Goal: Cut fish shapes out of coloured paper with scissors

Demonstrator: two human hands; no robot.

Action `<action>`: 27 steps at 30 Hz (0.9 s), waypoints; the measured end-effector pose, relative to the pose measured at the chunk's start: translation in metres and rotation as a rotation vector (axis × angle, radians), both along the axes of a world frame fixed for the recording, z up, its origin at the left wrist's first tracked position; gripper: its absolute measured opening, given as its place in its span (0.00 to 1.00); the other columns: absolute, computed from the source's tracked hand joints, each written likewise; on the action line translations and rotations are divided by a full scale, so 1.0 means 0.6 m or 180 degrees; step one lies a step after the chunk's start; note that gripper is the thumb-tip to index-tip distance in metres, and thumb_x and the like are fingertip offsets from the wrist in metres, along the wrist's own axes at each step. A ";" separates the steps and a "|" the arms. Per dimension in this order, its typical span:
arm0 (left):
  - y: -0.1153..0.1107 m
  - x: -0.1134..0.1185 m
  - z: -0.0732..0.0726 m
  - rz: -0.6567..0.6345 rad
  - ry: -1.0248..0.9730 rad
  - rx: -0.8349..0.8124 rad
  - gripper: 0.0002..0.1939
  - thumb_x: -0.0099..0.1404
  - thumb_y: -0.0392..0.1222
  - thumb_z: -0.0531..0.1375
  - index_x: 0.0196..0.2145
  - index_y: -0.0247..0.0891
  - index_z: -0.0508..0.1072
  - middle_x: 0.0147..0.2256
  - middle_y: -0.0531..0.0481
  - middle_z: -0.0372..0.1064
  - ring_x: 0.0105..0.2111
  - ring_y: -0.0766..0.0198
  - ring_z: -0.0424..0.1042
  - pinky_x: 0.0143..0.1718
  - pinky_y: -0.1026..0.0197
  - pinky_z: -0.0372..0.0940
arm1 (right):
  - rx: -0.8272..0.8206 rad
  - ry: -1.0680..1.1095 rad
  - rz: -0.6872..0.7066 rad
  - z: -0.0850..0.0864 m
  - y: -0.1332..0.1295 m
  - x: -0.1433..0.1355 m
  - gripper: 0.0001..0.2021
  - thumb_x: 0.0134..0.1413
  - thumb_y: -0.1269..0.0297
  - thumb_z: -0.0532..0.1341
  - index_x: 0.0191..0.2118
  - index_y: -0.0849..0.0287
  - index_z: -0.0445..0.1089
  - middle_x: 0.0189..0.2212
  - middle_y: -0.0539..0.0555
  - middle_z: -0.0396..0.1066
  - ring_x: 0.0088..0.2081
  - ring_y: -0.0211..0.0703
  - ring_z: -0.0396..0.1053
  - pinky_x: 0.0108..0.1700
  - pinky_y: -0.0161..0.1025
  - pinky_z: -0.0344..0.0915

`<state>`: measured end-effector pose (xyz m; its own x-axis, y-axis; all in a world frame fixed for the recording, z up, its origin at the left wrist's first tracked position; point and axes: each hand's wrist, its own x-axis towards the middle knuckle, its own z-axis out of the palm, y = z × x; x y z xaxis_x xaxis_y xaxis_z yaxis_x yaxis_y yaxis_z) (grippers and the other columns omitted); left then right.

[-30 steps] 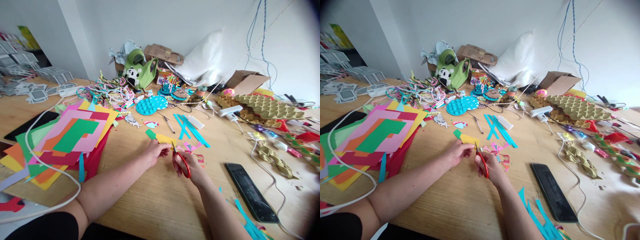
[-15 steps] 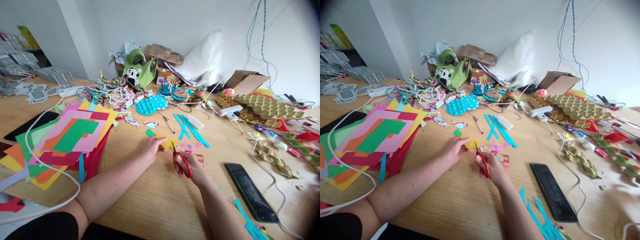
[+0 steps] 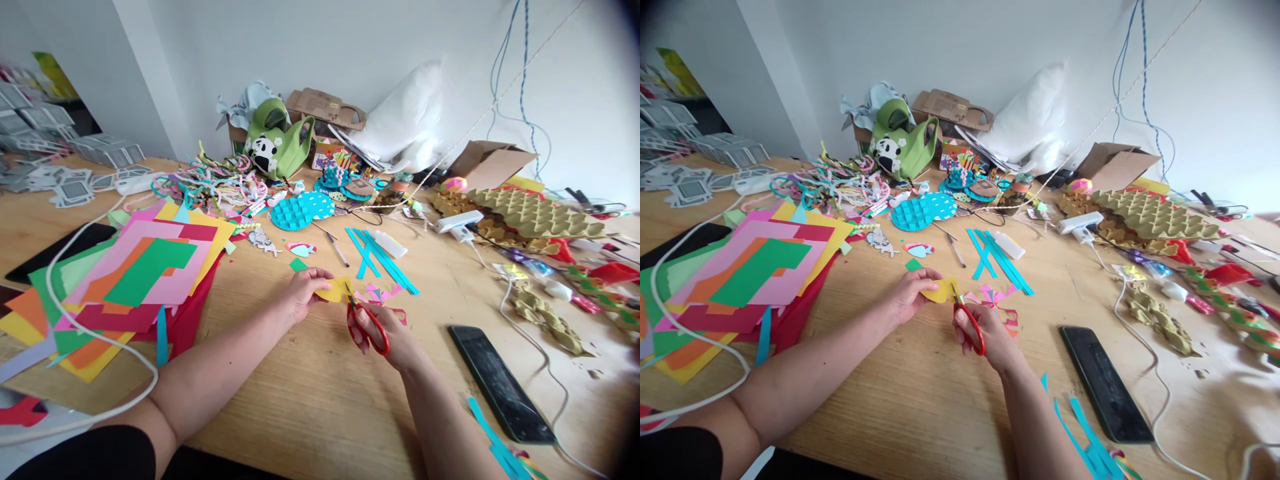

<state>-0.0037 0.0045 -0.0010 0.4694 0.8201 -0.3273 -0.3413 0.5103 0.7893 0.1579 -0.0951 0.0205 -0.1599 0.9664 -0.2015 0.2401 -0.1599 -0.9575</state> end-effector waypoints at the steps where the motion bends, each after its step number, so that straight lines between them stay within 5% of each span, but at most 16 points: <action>1: 0.001 -0.001 0.001 -0.0041 0.0009 0.0001 0.12 0.41 0.34 0.66 0.27 0.36 0.73 0.26 0.50 0.71 0.27 0.65 0.70 0.27 0.64 0.63 | 0.0000 0.0005 0.0022 0.001 0.000 0.000 0.28 0.54 0.33 0.58 0.26 0.57 0.62 0.18 0.49 0.66 0.16 0.35 0.62 0.20 0.34 0.54; 10: -0.001 -0.001 -0.002 -0.0416 0.0018 -0.0001 0.14 0.37 0.33 0.66 0.27 0.35 0.73 0.26 0.50 0.72 0.26 0.65 0.71 0.30 0.64 0.62 | 0.0146 -0.0089 0.0057 0.009 0.001 -0.001 0.28 0.56 0.34 0.56 0.25 0.57 0.62 0.19 0.51 0.67 0.18 0.37 0.64 0.21 0.36 0.57; 20: -0.008 0.000 -0.002 -0.0723 0.0108 0.0153 0.19 0.38 0.46 0.73 0.22 0.34 0.71 0.23 0.51 0.70 0.24 0.67 0.67 0.29 0.63 0.59 | -0.0006 0.0130 0.0157 0.002 -0.001 -0.003 0.28 0.53 0.34 0.59 0.26 0.57 0.62 0.20 0.50 0.67 0.18 0.36 0.63 0.20 0.35 0.55; 27: -0.009 -0.001 -0.002 -0.0676 0.0326 0.0384 0.17 0.39 0.46 0.72 0.22 0.34 0.72 0.24 0.50 0.70 0.24 0.67 0.67 0.30 0.62 0.59 | -0.0007 0.0159 0.0213 -0.001 -0.002 -0.002 0.25 0.54 0.37 0.61 0.27 0.57 0.62 0.20 0.51 0.68 0.19 0.37 0.64 0.21 0.34 0.55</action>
